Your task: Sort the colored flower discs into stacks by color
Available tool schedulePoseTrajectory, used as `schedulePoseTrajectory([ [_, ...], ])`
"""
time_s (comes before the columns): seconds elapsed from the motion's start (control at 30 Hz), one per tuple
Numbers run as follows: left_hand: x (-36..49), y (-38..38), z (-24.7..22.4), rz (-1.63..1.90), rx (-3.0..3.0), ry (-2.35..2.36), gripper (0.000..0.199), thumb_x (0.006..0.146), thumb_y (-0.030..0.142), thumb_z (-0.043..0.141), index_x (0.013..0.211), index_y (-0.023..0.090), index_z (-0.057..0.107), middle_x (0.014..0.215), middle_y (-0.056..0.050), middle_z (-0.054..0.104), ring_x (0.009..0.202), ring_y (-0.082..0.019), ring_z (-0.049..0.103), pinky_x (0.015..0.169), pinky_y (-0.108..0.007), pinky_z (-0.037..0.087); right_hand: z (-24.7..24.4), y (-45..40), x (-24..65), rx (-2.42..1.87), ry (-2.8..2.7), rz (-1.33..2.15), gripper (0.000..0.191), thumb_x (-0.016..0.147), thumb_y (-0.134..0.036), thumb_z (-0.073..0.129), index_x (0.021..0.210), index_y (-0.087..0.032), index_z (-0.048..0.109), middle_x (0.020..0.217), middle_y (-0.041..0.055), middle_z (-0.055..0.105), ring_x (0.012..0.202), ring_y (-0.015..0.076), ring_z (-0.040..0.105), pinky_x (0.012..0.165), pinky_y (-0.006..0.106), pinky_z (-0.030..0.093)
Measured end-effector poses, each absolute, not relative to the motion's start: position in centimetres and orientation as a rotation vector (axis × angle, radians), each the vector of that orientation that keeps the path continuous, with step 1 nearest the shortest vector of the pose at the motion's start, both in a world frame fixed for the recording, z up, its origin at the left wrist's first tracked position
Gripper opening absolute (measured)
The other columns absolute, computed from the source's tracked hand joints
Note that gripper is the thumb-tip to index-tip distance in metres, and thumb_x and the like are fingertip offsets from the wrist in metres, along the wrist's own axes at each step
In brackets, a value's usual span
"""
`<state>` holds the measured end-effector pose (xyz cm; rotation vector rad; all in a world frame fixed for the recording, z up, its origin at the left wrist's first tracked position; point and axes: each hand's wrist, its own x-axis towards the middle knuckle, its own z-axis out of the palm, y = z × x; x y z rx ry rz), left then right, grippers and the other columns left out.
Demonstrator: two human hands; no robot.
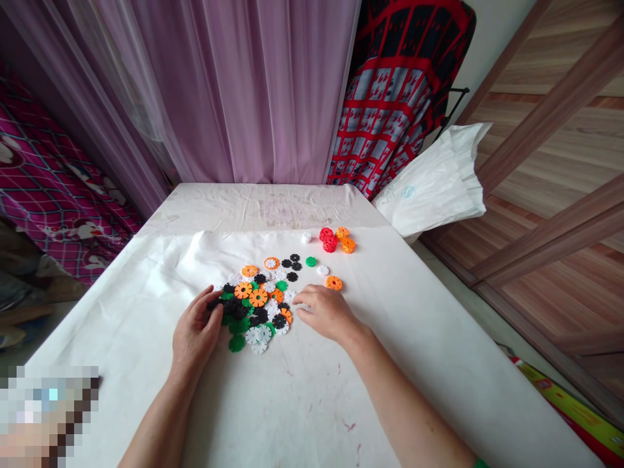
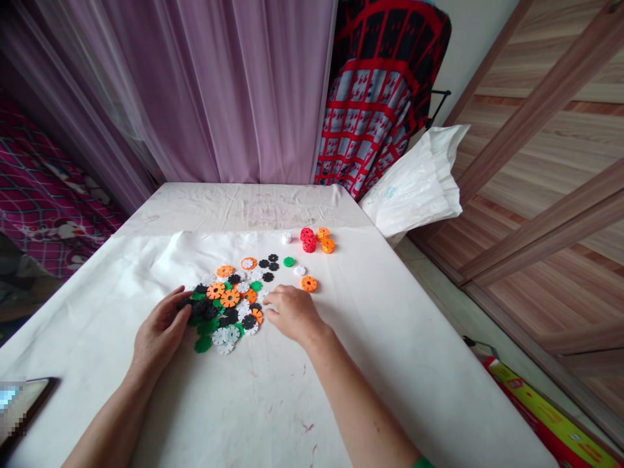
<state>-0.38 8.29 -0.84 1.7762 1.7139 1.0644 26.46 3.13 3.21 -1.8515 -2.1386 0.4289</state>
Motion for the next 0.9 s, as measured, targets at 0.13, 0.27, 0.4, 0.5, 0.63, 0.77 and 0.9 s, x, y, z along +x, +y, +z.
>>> schedulePoseTrajectory([
  [0.13, -0.5, 8.4, -1.1, 1.051, 1.825, 1.714, 0.039, 0.079, 0.048, 0.052, 0.103, 0.024, 0.072, 0.133, -0.005, 0.066, 0.082, -0.018, 0.07, 0.072, -0.031, 0.058, 2.6, 2.6, 24.6, -1.853, -2.277, 0.49, 0.039, 0.084, -0.031, 0.067, 0.123, -0.032, 0.066, 0.111, 0.0016, 0.066, 0.1, 0.0181, 0.064, 0.079, 0.027, 0.045],
  [0.27, -0.6, 8.5, -1.2, 1.042, 1.849, 1.716, 0.039, 0.08, 0.046, 0.051, 0.104, 0.024, 0.072, 0.133, -0.005, 0.066, 0.089, -0.019, 0.07, 0.077, -0.031, 0.058, 2.0, 2.7, 24.2, -1.884, -2.249, 0.476, 0.039, 0.083, -0.037, 0.068, 0.121, -0.028, 0.065, 0.111, 0.0035, 0.064, 0.103, 0.0197, 0.063, 0.081, 0.028, 0.045],
  [0.4, -0.6, 8.4, -1.3, 1.037, 1.849, 1.714, 0.038, 0.08, 0.046, 0.052, 0.104, 0.024, 0.072, 0.134, -0.005, 0.065, 0.089, -0.02, 0.07, 0.076, -0.032, 0.058, 1.7, 3.0, 23.6, -1.918, -2.26, 0.419, 0.033, 0.083, -0.038, 0.068, 0.112, -0.022, 0.064, 0.109, 0.0067, 0.064, 0.099, 0.0218, 0.063, 0.08, 0.03, 0.047],
  [0.5, -0.5, 8.4, -1.3, 1.043, 1.845, 1.713, 0.039, 0.08, 0.047, 0.052, 0.104, 0.024, 0.072, 0.133, -0.005, 0.066, 0.088, -0.02, 0.07, 0.076, -0.032, 0.058, 2.1, 2.8, 22.8, -1.993, -2.3, 0.343, 0.029, 0.085, -0.034, 0.065, 0.108, -0.018, 0.064, 0.106, 0.0104, 0.066, 0.096, 0.0242, 0.064, 0.076, 0.031, 0.048],
  [0.63, -0.5, 8.4, -1.2, 1.061, 1.836, 1.713, 0.039, 0.08, 0.047, 0.052, 0.103, 0.024, 0.072, 0.131, -0.005, 0.067, 0.086, -0.019, 0.07, 0.073, -0.031, 0.058, 2.9, 2.4, 22.0, -2.11, -2.277, 0.307, 0.024, 0.085, -0.029, 0.063, 0.105, -0.015, 0.065, 0.103, 0.0131, 0.067, 0.092, 0.0253, 0.066, 0.073, 0.031, 0.048],
  [0.77, -0.4, 8.4, -1.0, 1.066, 1.839, 1.712, 0.038, 0.079, 0.046, 0.052, 0.102, 0.024, 0.073, 0.129, -0.005, 0.068, 0.083, -0.019, 0.07, 0.071, -0.031, 0.058, 2.9, 2.5, 22.6, -2.113, -2.12, 0.355, 0.014, 0.088, -0.024, 0.059, 0.099, -0.021, 0.066, 0.104, 0.0081, 0.069, 0.091, 0.0209, 0.067, 0.075, 0.029, 0.047],
  [0.9, -0.3, 8.3, -0.8, 1.067, 1.84, 1.708, 0.039, 0.079, 0.046, 0.052, 0.103, 0.024, 0.073, 0.13, -0.005, 0.068, 0.084, -0.019, 0.07, 0.073, -0.031, 0.058, 2.9, 3.3, 25.7, -2.013, -1.949, 0.512, 0.014, 0.09, -0.021, 0.054, 0.09, -0.023, 0.068, 0.094, 0.0046, 0.073, 0.09, 0.0188, 0.068, 0.079, 0.028, 0.047],
])
